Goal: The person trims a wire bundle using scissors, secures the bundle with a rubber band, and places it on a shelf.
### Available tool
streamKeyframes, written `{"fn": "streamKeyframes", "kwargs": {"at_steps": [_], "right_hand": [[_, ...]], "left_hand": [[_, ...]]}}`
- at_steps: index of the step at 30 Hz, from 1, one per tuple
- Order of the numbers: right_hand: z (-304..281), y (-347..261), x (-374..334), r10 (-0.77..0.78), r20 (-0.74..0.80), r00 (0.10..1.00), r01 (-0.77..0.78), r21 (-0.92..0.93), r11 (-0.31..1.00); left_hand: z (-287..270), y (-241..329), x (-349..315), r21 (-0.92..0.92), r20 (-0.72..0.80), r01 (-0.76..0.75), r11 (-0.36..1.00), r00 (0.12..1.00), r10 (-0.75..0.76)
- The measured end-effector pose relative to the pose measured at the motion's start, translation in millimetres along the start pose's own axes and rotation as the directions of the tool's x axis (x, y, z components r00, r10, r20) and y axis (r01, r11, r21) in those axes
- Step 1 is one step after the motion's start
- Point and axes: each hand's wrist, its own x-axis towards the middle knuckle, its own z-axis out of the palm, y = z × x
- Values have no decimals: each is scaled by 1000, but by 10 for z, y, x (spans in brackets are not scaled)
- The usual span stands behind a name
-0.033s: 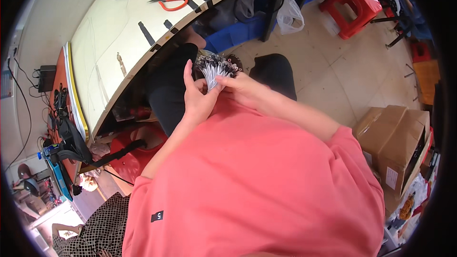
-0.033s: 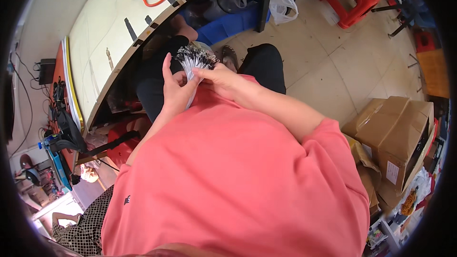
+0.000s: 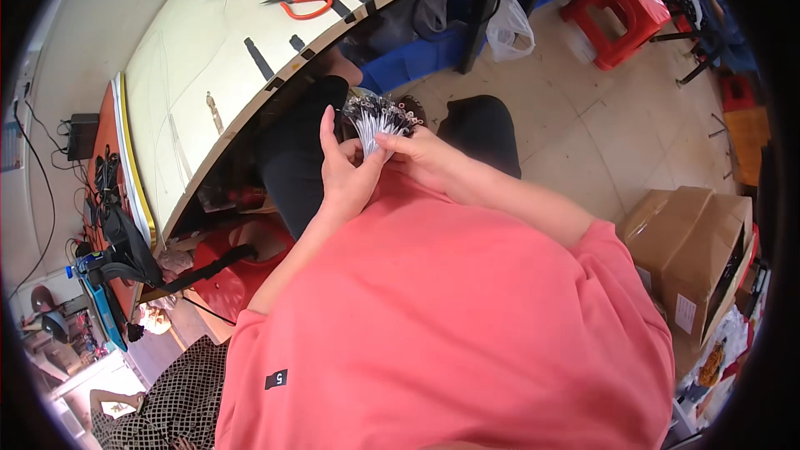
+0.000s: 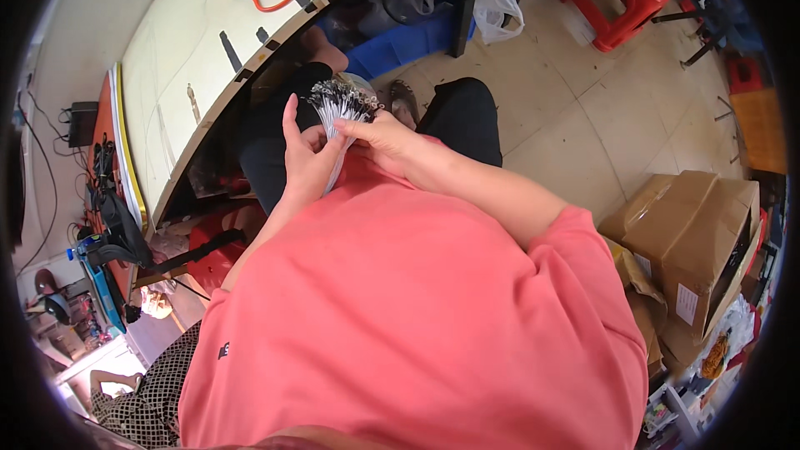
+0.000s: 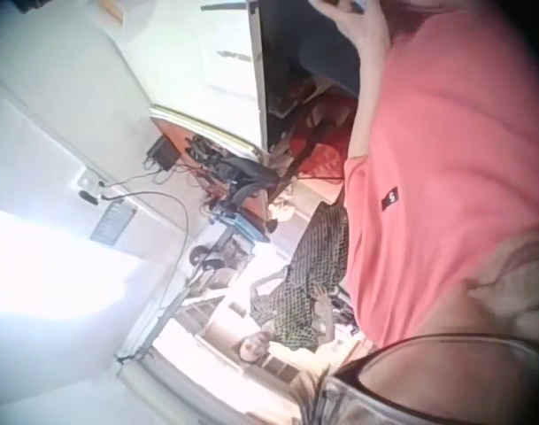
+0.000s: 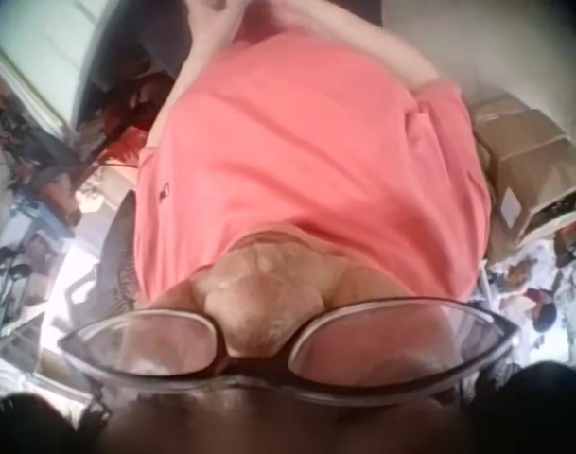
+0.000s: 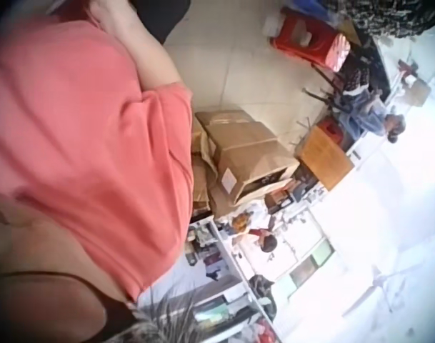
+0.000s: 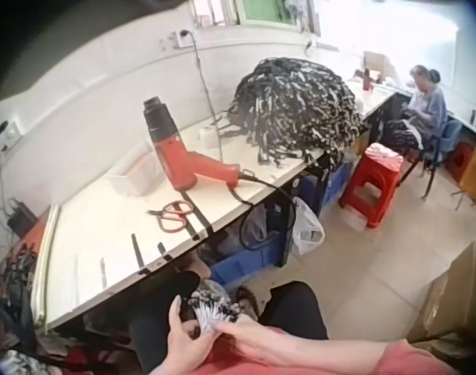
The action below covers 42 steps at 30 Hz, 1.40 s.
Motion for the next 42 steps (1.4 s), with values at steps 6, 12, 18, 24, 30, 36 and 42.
{"fn": "streamKeyframes", "kwargs": {"at_steps": [6,12,18,24,30,36,42], "right_hand": [[196,-96,-2,-123,-32,992,125,65,990],[123,-62,18,-102,-41,994,106,96,990],[161,-115,-79,-134,-99,986,123,-115,986],[230,-113,-116,-275,-89,957,236,-306,922],[183,-115,-136,-190,-90,978,177,-131,975],[6,-57,-54,-105,-70,992,103,-33,994],[-34,-44,-29,-86,-36,996,88,60,994]], "left_hand": [[-159,192,-16,-52,-84,92,994,992,-96],[-151,13,-33,-461,-33,74,885,994,-100],[-208,68,34,-687,185,275,673,961,-205],[-241,123,140,-726,328,406,555,914,-239],[-176,104,34,-827,153,238,510,967,-202],[-200,41,-11,-828,149,235,510,968,-203],[-198,-8,-19,-863,129,205,462,973,-191]]}}
